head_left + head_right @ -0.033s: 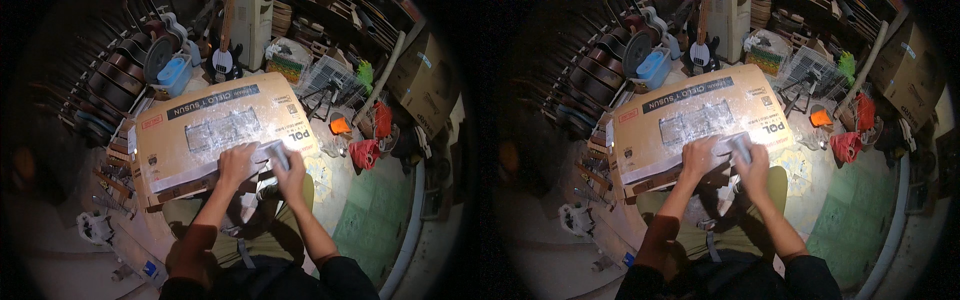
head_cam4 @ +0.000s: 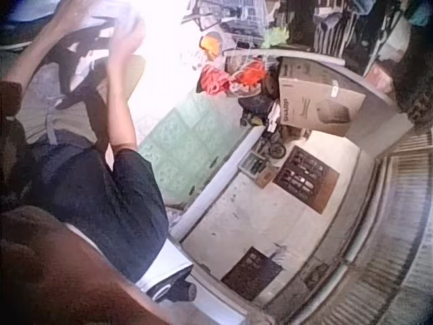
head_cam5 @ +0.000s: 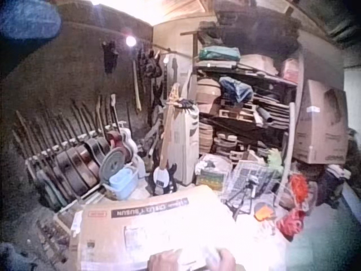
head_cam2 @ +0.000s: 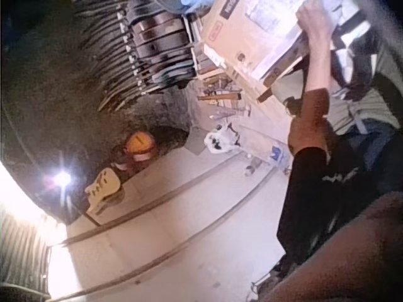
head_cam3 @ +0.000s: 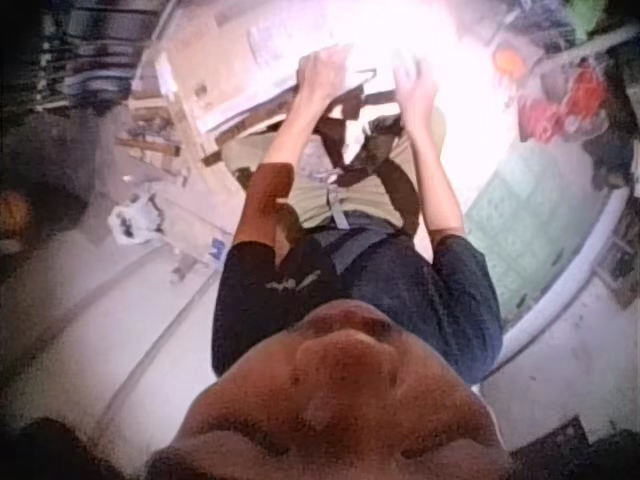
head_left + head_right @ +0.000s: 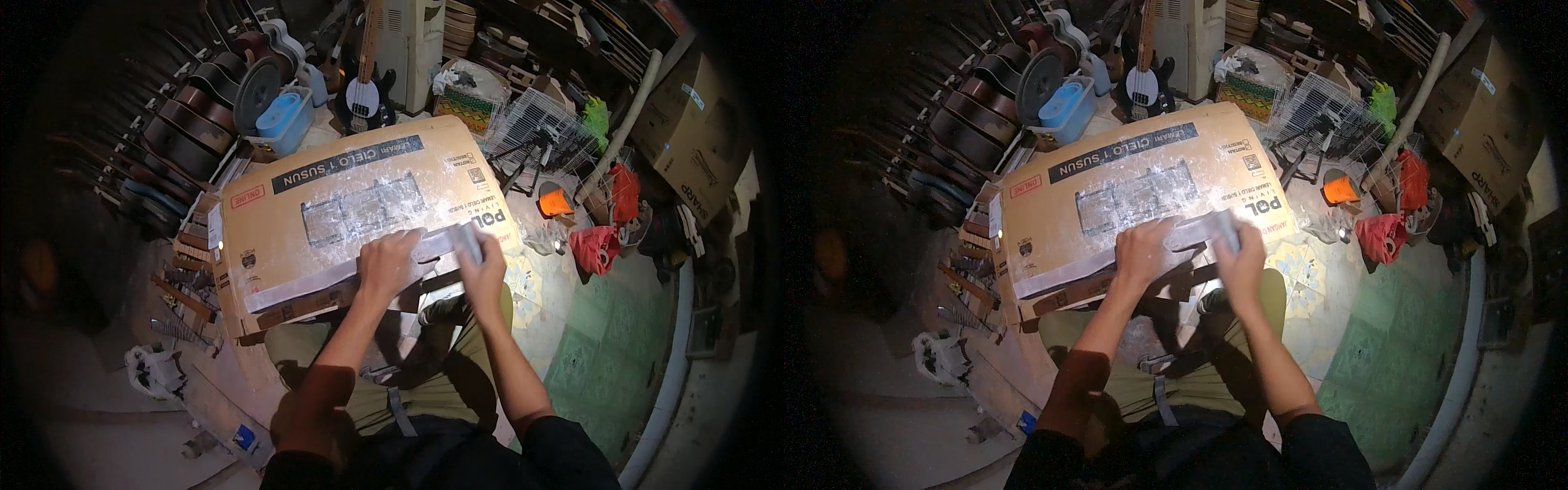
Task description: The person sands the surface and edges of a wooden guitar body using a sanding block, frequently turning the body over to reach different sides.
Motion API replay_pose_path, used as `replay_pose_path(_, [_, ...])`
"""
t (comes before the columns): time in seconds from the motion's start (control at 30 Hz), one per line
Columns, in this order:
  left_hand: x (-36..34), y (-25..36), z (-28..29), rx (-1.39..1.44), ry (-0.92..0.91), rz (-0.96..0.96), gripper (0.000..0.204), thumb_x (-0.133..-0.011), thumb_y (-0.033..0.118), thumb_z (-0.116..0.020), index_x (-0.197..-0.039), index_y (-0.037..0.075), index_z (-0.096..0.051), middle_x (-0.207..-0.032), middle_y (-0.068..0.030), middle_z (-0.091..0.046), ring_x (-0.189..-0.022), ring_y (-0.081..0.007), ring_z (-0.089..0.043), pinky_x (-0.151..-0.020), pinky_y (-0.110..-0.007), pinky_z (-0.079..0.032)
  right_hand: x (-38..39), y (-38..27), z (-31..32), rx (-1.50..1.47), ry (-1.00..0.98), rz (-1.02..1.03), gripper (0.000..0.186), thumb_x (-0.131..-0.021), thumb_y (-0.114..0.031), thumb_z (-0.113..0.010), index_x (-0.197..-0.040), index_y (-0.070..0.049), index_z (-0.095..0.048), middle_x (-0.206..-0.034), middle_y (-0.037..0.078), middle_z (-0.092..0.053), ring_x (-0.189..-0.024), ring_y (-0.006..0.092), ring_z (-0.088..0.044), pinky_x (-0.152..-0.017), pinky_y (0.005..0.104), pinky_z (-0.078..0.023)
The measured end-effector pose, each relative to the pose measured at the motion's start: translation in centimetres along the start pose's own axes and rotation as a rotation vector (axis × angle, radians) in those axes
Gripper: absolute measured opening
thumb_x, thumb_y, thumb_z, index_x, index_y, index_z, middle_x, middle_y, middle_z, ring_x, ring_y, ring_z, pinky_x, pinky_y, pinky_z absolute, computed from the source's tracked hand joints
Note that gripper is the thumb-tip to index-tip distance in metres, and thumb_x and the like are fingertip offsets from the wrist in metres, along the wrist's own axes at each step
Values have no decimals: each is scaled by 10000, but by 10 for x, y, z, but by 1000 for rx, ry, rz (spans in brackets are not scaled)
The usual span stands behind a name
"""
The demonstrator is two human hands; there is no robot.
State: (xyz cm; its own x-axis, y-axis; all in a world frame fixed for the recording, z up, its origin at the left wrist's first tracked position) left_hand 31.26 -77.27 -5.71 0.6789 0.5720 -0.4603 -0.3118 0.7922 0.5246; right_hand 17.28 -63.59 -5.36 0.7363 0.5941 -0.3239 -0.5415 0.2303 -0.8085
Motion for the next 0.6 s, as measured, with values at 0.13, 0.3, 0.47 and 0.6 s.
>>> replay_pose_path(0.13, [-6,-4,-9,-43,4,37,302,-801,267,-753,-1079,148,-760,-863,-108,-735,-762,-318,-724,-640,-432,-571,7,4,-6,59,81,11,399,-856,-141,-745,-1190,53,-647,-1026,214,-651,-972,389,-622,-936,415,-484])
replay_pose_path(0.3, [-4,16,1,-35,-31,-13,309,-812,126,-656,-1105,165,-745,-838,-100,-730,-729,-316,-720,-635,-439,-571,-12,18,5,-215,81,-297,386,-853,-203,-760,-1136,40,-660,-1029,207,-639,-1005,365,-611,-925,424,-479])
replay_pose_path(0.47, [11,10,-3,-13,-35,8,339,-781,138,-695,-1115,173,-736,-913,-85,-735,-751,-296,-726,-640,-435,-577,19,-4,3,6,25,27,396,-867,-163,-759,-1172,59,-640,-1014,197,-670,-987,313,-642,-907,407,-497])
replay_pose_path(0.6, [14,7,-6,-63,-16,-8,339,-760,191,-727,-1096,149,-741,-886,-91,-735,-747,-294,-726,-635,-421,-577,23,-9,4,-105,27,-54,365,-861,-118,-749,-1170,52,-651,-1031,193,-674,-987,294,-643,-898,400,-503])
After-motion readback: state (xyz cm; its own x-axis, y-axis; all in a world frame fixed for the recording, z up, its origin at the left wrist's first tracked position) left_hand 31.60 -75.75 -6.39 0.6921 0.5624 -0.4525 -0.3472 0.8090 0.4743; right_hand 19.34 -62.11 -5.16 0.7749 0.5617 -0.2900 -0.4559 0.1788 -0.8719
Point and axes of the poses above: each hand's wrist, its own x-axis away from the middle knuckle, its own z-axis out of the back of the hand, y = z × x, the point moved 2 cm from there along -x, towards the middle knuckle
